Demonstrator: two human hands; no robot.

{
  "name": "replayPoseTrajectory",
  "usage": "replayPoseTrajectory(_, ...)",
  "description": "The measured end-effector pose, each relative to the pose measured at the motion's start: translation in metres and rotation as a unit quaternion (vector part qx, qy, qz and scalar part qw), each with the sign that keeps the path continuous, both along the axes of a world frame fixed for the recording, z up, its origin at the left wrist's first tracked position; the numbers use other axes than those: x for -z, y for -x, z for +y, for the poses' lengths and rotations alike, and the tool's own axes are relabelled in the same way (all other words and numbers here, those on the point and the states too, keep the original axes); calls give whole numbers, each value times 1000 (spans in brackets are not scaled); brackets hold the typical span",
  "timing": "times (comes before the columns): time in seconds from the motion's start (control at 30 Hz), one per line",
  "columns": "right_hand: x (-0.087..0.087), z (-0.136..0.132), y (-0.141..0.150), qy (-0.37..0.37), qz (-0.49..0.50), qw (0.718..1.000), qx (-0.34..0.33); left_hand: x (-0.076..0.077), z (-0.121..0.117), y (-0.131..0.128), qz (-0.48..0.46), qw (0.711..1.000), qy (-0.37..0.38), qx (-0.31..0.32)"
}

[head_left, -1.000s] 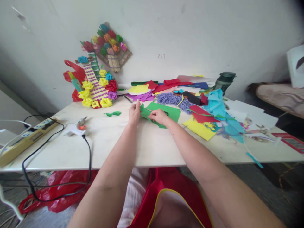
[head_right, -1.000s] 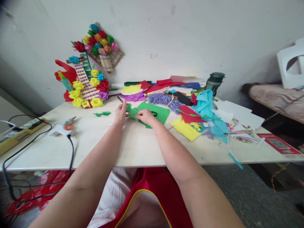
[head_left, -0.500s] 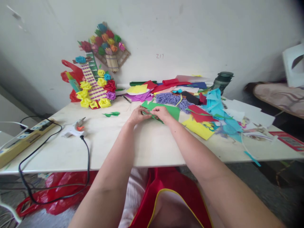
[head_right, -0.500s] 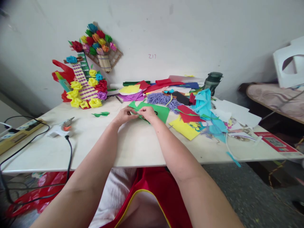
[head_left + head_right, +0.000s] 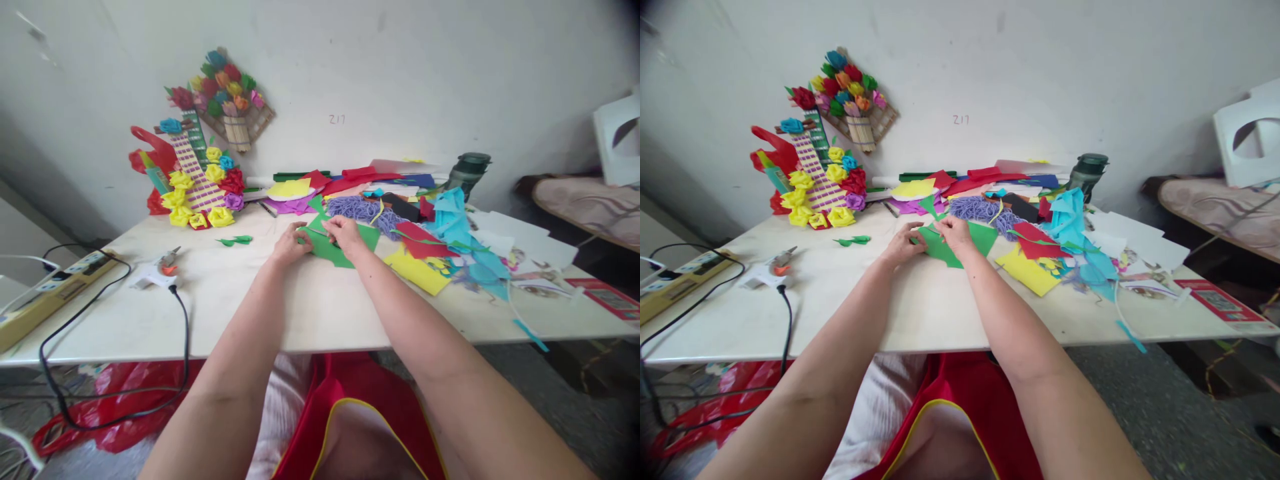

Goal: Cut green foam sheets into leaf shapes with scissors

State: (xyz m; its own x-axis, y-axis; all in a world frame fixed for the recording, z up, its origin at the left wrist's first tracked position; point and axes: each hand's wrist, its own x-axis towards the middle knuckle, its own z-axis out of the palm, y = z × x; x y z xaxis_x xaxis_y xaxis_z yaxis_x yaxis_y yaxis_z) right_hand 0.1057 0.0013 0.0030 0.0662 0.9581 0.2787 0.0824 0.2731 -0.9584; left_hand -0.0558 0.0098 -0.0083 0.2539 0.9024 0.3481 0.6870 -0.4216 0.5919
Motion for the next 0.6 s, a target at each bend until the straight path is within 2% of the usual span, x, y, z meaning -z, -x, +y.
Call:
replayPoseTrajectory(0.13,-7,-1,-7,20,111,994,0,-5,-5,-2,45,995,-16,-93)
replayPoseTrajectory(0.17,-9,-1,-9,23,135,991,2,-7,-7,-3,56,990,-34,-122)
replayPoseTrajectory(0.23,-13,-1,-12,24,171,985,7,-10,-9,-6,66,984,-97,-136)
replayPoseTrajectory(0.33,-20,-2,-18,16,199,980,8,-12,-11,-15,46,987,-149,-51)
replayPoseTrajectory(0.43,-23,-1,-22,1,229,973,-3,-10,-15,-32,11,990,-106,91)
replayPoseTrajectory(0.5,-24,0,-23,-11,258,966,-17,-9,-19,-45,24,980,-67,184)
replayPoseTrajectory(0.57,-24,1,-24,-24,287,957,-34,-6,-22,-56,66,963,-65,251)
replayPoseTrajectory(0.6,-24,2,-24,-30,300,953,-42,-4,-23,-60,88,958,-73,264)
